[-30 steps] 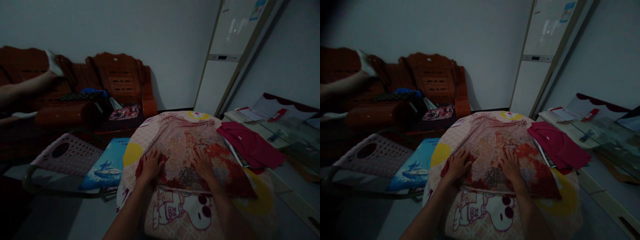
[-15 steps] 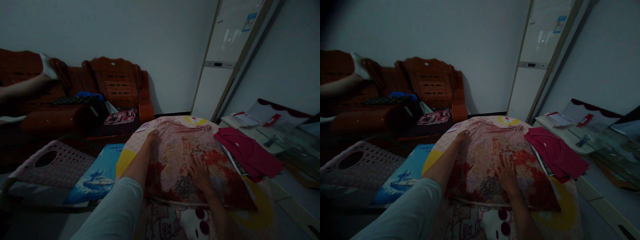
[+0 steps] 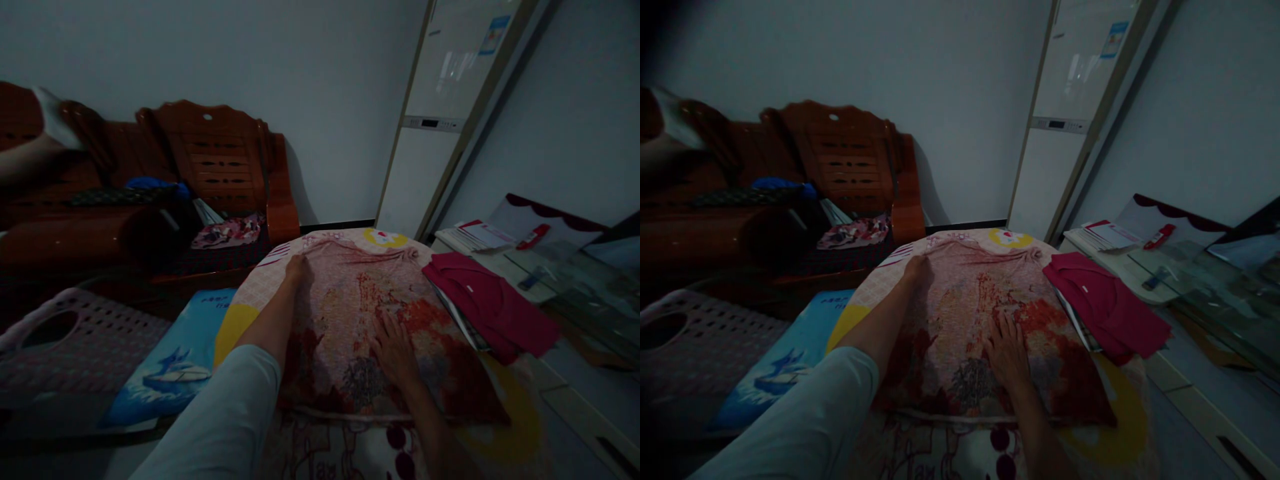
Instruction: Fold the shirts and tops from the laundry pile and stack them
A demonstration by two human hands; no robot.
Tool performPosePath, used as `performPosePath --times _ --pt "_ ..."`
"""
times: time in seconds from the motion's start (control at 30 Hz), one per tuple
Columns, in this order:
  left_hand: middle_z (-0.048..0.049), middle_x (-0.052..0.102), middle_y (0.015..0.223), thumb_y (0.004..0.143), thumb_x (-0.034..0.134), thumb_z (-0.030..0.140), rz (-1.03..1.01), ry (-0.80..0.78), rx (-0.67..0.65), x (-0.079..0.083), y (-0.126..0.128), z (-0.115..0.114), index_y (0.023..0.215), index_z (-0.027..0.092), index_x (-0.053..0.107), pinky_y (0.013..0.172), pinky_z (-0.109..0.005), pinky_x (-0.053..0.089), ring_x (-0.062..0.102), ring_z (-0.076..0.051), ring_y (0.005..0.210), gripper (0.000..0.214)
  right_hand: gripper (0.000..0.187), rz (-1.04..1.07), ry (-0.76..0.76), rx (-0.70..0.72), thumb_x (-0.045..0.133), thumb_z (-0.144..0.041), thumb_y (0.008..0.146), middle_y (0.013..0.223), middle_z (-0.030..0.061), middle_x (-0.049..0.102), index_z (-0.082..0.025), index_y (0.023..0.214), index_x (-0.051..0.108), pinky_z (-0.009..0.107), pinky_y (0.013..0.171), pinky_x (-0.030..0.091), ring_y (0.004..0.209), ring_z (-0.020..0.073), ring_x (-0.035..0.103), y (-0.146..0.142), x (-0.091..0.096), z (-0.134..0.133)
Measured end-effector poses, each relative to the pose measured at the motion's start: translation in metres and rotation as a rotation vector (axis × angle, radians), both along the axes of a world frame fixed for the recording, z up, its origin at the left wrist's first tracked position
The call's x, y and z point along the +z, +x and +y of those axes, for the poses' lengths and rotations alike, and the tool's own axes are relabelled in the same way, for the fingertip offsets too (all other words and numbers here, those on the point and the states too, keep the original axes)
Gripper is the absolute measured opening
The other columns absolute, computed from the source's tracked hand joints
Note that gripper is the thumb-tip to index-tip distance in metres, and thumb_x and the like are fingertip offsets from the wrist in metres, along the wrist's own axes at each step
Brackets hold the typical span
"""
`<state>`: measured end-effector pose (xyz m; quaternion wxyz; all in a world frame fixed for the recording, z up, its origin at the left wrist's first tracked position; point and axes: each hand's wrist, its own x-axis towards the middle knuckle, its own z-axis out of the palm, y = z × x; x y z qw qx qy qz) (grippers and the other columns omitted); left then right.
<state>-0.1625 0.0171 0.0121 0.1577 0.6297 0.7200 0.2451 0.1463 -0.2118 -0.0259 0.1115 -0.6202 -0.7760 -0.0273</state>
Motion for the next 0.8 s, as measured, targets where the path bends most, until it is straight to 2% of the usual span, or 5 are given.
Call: performPosePath --times 0.17,0.37,0.47,0.57,0.8 --pt "-0.0208 0.041 0.150 0.092 0.044 0.018 0.144 0.037 0.030 -0.006 -0.004 -0.012 0.140 0.012 0.047 0.111 -0.050 0.034 0.044 -0.033 0.134 0.048 0.053 0.011 0.005 0.010 0.034 -0.039 0.099 0.159 0.0113 0.030 -0.021 0.148 0.042 0.051 0.117 0.018 0.147 0.0285 0.022 0.001 0.000 0.000" --pt "-0.0265 0.037 0.150 0.097 0.039 0.028 0.248 0.039 0.094 -0.006 -0.006 -0.031 0.143 0.010 0.041 0.111 -0.061 0.025 0.037 -0.039 0.138 0.049 0.053 0.015 0.017 -0.001 0.035 -0.038 0.098 0.158 0.0113 0.032 -0.020 0.147 0.043 0.050 0.117 0.019 0.146 0.0285 0.025 -0.001 0.002 -0.001" --pt "-0.0281 0.036 0.149 0.098 0.031 0.022 0.286 0.033 0.135 -0.003 -0.011 -0.042 0.140 0.006 0.041 0.111 -0.060 0.026 0.038 -0.037 0.137 0.046 0.054 0.018 0.010 0.001 0.035 -0.041 0.098 0.158 0.0110 0.032 -0.020 0.148 0.042 0.050 0.117 0.019 0.146 0.0286 0.025 -0.001 0.003 -0.001" --pt "-0.0233 0.051 0.137 0.097 0.032 0.020 0.321 -0.005 0.107 0.001 -0.017 -0.055 0.127 0.009 0.052 0.108 -0.053 0.033 0.048 -0.032 0.128 0.038 0.055 0.015 -0.003 0.009 0.034 -0.043 0.099 0.159 0.0118 0.031 -0.020 0.149 0.041 0.051 0.118 0.017 0.147 0.0284 0.023 0.000 0.003 -0.001" --pt "-0.0192 0.059 0.126 0.096 0.042 0.033 0.415 0.010 0.010 -0.003 -0.025 -0.111 0.118 0.011 0.058 0.101 -0.040 0.040 0.054 -0.029 0.120 0.035 0.054 -0.020 -0.001 0.031 0.032 -0.040 0.099 0.159 0.0137 0.030 -0.019 0.148 0.040 0.052 0.117 0.018 0.146 0.0285 0.025 0.000 0.006 -0.002"
